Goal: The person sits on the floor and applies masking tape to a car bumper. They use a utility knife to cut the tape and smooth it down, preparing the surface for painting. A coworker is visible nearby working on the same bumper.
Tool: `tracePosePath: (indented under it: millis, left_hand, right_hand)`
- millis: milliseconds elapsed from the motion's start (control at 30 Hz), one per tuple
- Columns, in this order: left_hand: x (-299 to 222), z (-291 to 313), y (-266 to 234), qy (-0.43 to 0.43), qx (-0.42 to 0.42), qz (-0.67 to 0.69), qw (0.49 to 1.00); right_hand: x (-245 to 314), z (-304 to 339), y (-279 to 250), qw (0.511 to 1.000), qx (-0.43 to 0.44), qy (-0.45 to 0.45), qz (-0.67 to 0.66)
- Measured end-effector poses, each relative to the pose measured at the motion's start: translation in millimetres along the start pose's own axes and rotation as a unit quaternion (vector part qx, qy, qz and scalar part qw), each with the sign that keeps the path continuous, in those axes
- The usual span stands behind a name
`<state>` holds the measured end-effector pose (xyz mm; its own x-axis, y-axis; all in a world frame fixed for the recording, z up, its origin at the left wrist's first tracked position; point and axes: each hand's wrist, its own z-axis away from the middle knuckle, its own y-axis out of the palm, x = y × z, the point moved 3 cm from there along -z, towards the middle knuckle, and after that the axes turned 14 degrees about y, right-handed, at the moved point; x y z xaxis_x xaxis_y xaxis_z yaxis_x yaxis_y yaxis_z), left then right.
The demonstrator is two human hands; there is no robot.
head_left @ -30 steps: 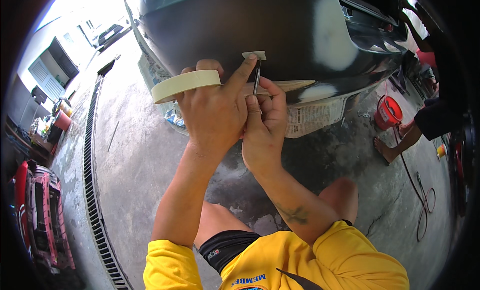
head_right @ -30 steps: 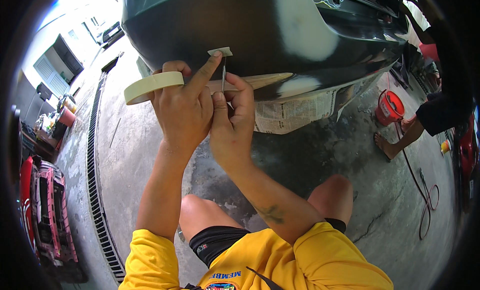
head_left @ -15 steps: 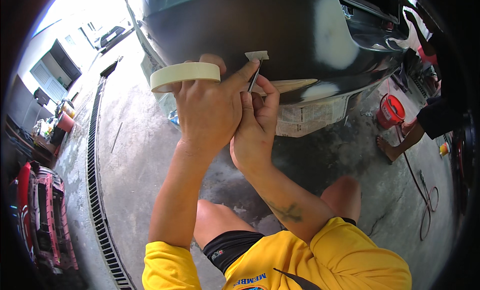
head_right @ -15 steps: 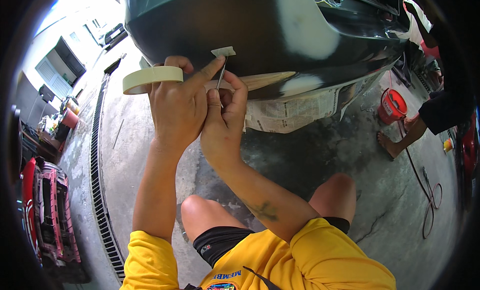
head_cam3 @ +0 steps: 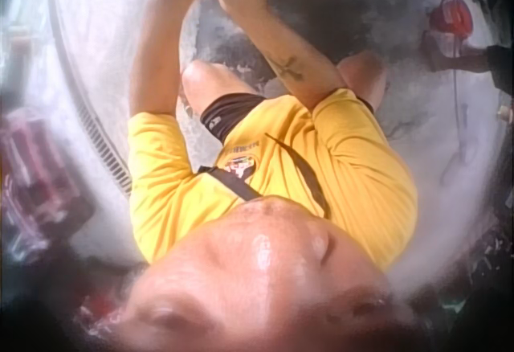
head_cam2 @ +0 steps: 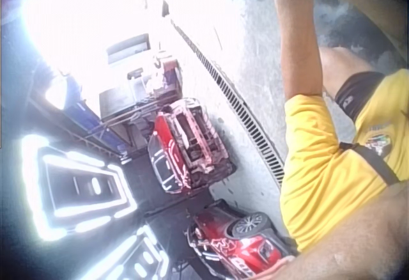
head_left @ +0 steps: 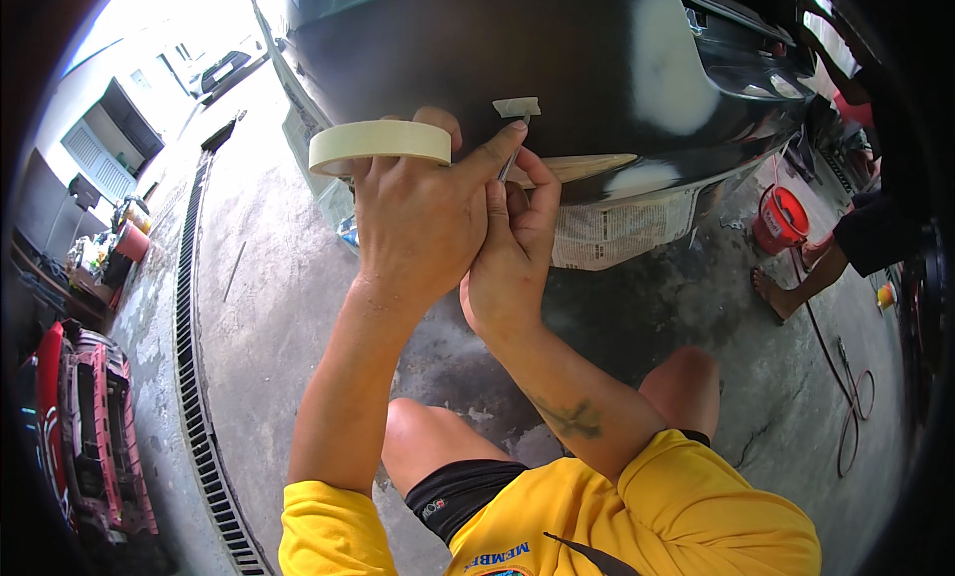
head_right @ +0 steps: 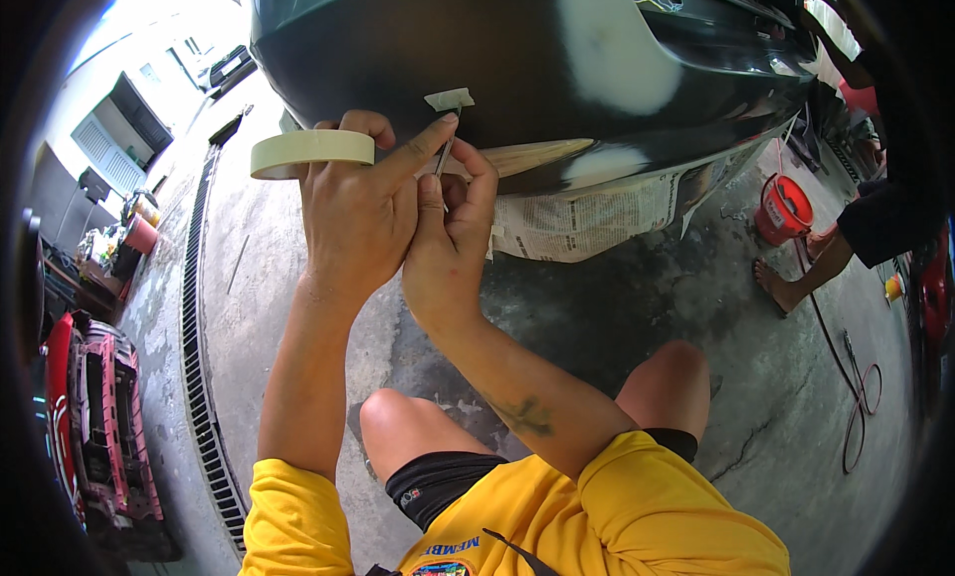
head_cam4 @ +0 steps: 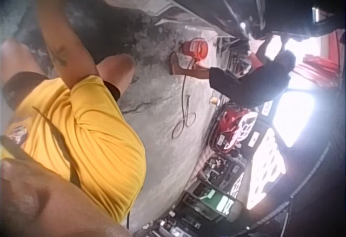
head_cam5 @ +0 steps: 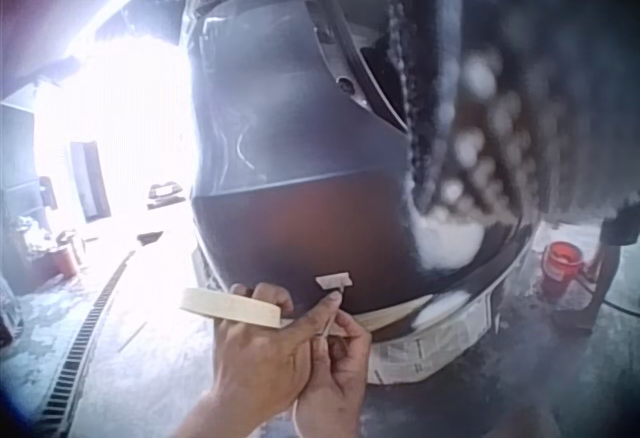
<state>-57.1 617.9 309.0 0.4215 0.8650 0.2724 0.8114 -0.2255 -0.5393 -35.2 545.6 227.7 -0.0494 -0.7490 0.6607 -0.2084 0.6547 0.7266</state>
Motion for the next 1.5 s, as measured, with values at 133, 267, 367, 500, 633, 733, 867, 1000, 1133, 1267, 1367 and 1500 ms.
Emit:
tracePosePath:
  millis: [133, 267, 367, 500, 633, 733, 867, 1000, 1133, 1267, 1367, 1500]
  left_hand:
    - [0.4, 2.0, 0.1, -0.009, 0.009, 0.006, 1.0]
    - [1.8, 1.0, -1.9, -0.013, 0.023, 0.001, 1.0]
    - [3.8, -0.5, -3.1, -0.009, 0.035, 0.0, 0.999]
    - [6.8, -3.3, -5.5, 0.016, 0.043, -0.016, 0.999]
    - [6.7, -6.4, -11.5, 0.047, 0.044, -0.041, 0.997]
    - [6.8, -7.2, -11.5, 0.049, 0.052, -0.042, 0.997]
    - [6.6, -6.3, -10.7, 0.045, 0.059, -0.038, 0.996]
    - [5.4, -6.1, -11.8, 0.047, 0.052, -0.039, 0.997]
    - [6.0, -4.8, -11.0, 0.043, 0.055, -0.036, 0.997]
    - [7.8, -4.7, -14.8, 0.049, 0.058, -0.046, 0.996]
    - [8.4, -4.4, -14.6, 0.048, 0.067, -0.049, 0.995]
    - [9.0, -7.3, -17.6, 0.055, 0.075, -0.051, 0.994]
  right_hand:
    - [-0.9, 0.2, 1.9, 1.0, 0.004, 0.002, -0.006]
    - [-7.6, -1.8, -0.4, 0.999, 0.04, 0.003, -0.015]
    - [-13.2, -3.4, 0.9, 0.998, 0.047, 0.002, -0.048]
    - [-16.1, -4.3, 6.9, 0.997, 0.041, -0.001, -0.066]
    - [-16.2, -3.0, 10.2, 0.996, 0.048, 0.009, -0.075]
    - [-15.0, -2.7, 12.2, 0.996, 0.042, 0.007, -0.074]
    - [-13.6, -2.1, 12.4, 0.998, 0.036, 0.002, -0.057]
    - [-15.6, -3.3, 10.2, 0.998, 0.042, -0.007, -0.051]
    - [-16.5, -2.9, 10.0, 0.997, 0.043, 0.004, -0.057]
    - [-11.6, 0.1, 20.9, 0.996, 0.034, 0.012, -0.087]
    - [-11.9, 0.2, 23.4, 0.994, 0.033, 0.013, -0.102]
    - [-13.7, 0.1, 26.9, 0.993, 0.03, 0.018, -0.114]
